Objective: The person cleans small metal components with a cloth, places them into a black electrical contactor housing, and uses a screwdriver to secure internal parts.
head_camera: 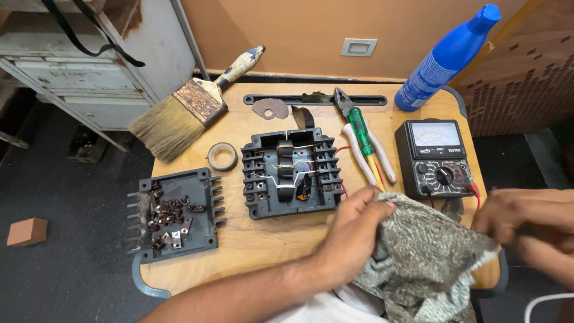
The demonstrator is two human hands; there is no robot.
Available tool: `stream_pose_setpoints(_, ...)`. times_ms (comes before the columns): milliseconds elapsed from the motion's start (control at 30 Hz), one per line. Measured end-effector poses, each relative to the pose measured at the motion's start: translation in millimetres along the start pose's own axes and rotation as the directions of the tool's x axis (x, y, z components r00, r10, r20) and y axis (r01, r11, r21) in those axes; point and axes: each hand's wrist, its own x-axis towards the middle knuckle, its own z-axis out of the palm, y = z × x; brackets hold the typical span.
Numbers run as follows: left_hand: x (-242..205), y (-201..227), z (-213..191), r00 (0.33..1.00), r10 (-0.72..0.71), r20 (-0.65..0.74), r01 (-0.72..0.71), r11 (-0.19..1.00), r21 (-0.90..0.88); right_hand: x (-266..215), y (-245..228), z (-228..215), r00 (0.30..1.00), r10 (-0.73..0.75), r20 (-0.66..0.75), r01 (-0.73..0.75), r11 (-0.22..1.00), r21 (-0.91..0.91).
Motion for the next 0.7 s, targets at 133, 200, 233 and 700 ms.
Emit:
stream_pose_setpoints(133, 5, -15, 20, 0.988, -0.132, -0.076, 0.124, 0.986, -0.108, -12, 20, -16, 0.999, 0.010, 0.049, -0.018, 0.987, 0.157)
stream_pose_setpoints(200, 13, -29, 41, 0.945, -0.320, -0.070, 0.323, 0.946, 0.028, -1, 11, -23, 0.999, 0.016, 0.043, -0.021, 0.991, 0.135)
stream_pose_setpoints(233, 12, -40, 56, 0.904, -0.424, -0.047, 0.425, 0.888, 0.173, 7, 2, -24, 0.999, 0.016, 0.028, -0.018, 0.994, 0.105)
stream_pose_setpoints(700, -51, 91, 27, 0.767, 0.246, 0.593, -0.642, 0.301, 0.705, 199, -67, 59, 0.946, 0.282, -0.158, -0.156, 0.826, 0.542)
